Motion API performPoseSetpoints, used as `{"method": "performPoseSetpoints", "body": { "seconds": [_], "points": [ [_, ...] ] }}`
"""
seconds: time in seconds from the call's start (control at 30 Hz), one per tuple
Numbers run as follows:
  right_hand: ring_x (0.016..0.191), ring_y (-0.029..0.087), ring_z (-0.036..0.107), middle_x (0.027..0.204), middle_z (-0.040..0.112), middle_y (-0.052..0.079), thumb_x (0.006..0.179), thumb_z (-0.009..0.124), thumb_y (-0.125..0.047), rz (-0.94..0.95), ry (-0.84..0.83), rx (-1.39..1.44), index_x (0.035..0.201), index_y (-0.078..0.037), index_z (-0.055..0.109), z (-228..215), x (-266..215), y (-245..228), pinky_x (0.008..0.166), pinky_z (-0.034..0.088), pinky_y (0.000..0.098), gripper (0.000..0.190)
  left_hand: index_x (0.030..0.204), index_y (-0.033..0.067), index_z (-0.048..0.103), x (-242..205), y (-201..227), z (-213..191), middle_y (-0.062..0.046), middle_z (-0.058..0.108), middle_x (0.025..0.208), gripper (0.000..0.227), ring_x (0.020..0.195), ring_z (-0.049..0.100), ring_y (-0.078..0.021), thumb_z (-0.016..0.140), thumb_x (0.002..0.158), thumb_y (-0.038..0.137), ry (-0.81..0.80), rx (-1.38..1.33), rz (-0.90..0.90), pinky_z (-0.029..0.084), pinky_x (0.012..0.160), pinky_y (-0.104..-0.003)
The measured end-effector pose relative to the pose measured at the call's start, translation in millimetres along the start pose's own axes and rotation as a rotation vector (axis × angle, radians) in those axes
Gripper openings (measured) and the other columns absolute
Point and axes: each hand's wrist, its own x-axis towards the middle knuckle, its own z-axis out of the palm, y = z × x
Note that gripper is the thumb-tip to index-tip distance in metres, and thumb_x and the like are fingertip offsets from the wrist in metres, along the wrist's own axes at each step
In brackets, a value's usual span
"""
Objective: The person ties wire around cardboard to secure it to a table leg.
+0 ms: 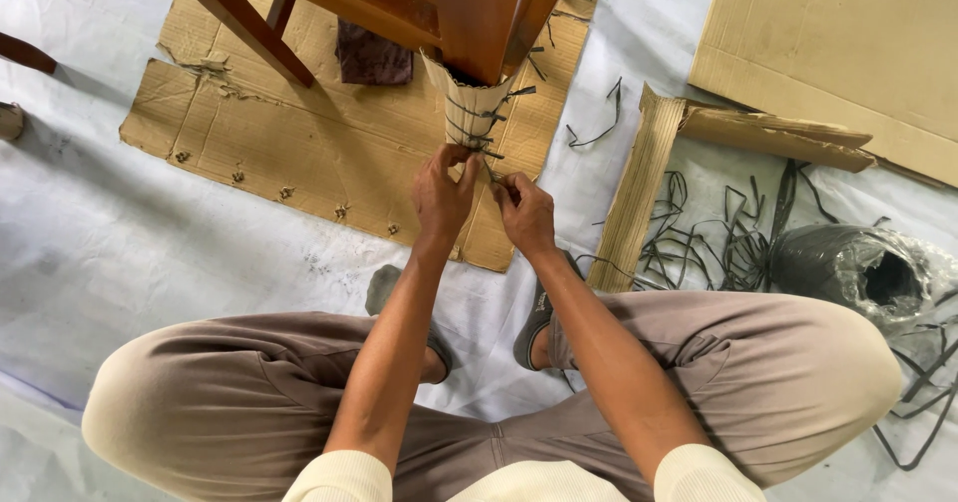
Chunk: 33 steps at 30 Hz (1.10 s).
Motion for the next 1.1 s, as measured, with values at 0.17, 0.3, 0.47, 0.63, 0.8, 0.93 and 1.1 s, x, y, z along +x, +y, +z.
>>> {"method": "performPoseSetpoints", "body": {
  "seconds": [0.17, 0.3, 0.47, 0.63, 0.8, 0.93, 1.1],
  "points": [
    [0.061, 0.016, 0.064, 0.073, 0.07, 0.01, 0.098, 0.073, -0.019, -0.019, -0.029, 0.006, 0.093, 0.0, 0.067, -5.7, -4.7, 1.1, 0.06, 0.051, 0.0319, 0.02, 0.09, 0.0068, 0.075, 5.4, 4.0, 2.6, -0.009, 0.078, 0.088, 0.038, 0.082, 0.075, -0.0299, 0.078, 0.087, 0.045, -0.05, 0.053, -0.112, 0.055, 0.072, -0.043],
    [0.062, 0.016, 0.066, 0.074, 0.072, 0.01, 0.097, 0.073, -0.021, 0.022, -0.046, -0.011, 0.095, -0.001, 0.07, -10.9, -10.0, 7.3, 0.061, 0.052, 0.0317, 0.02, 0.09, 0.0088, 0.078, 11.7, 2.3, 9.3, -0.009, 0.078, 0.086, 0.045, 0.08, 0.074, -0.0331, 0.074, 0.086, 0.053, -0.082, 0.133, -0.219, 0.054, 0.071, -0.045],
    [0.065, 0.014, 0.068, 0.076, 0.073, 0.008, 0.098, 0.072, -0.022, 0.007, -0.03, -0.002, 0.095, 0.0, 0.069, -20.8, -14.7, 28.3, 0.063, 0.053, 0.0303, 0.022, 0.091, 0.0101, 0.078, 11.5, 0.2, 19.3, -0.008, 0.079, 0.084, 0.04, 0.079, 0.075, -0.0313, 0.074, 0.082, 0.048, -0.061, 0.088, -0.281, 0.055, 0.072, -0.044],
    [0.065, 0.013, 0.067, 0.073, 0.073, 0.005, 0.098, 0.072, -0.022, 0.114, 0.018, 0.017, 0.094, -0.001, 0.07, -34.2, -19.6, 53.1, 0.063, 0.053, 0.0303, 0.021, 0.091, 0.0093, 0.077, -0.9, 5.9, 27.6, -0.01, 0.078, 0.083, 0.04, 0.077, 0.075, -0.0318, 0.073, 0.084, 0.048, -0.022, 0.041, -0.293, 0.054, 0.072, -0.044],
    [0.066, 0.013, 0.07, 0.075, 0.074, 0.003, 0.096, 0.071, -0.026, 0.236, 0.111, 0.012, 0.093, -0.005, 0.071, -53.7, -25.5, 84.6, 0.064, 0.055, 0.0302, 0.021, 0.088, 0.0046, 0.073, -31.3, -35.4, 68.6, -0.015, 0.075, 0.082, 0.04, 0.077, 0.071, -0.0363, 0.074, 0.089, 0.044, -0.15, 0.086, -0.218, 0.054, 0.072, -0.046],
    [0.067, 0.013, 0.069, 0.077, 0.075, 0.003, 0.096, 0.071, -0.026, 0.238, 0.233, -0.015, 0.096, -0.006, 0.072, -73.1, -26.5, 127.8, 0.065, 0.054, 0.0306, 0.02, 0.09, 0.0051, 0.074, -54.1, -33.9, 88.0, -0.013, 0.075, 0.082, 0.037, 0.076, 0.073, -0.0311, 0.073, 0.088, 0.042, -0.311, -0.016, -0.173, 0.055, 0.071, -0.043],
    [0.07, 0.01, 0.073, 0.082, 0.078, 0.003, 0.093, 0.071, -0.024, 0.55, 0.376, 0.013, 0.098, -0.007, 0.076, -122.5, -22.7, 150.4, 0.069, 0.057, 0.0272, 0.019, 0.091, 0.0052, 0.075, -75.7, -28.4, 105.2, -0.01, 0.076, 0.082, 0.031, 0.076, 0.073, -0.0251, 0.077, 0.087, 0.036, -0.541, -0.031, -0.16, 0.056, 0.072, -0.039]
  ]
}}
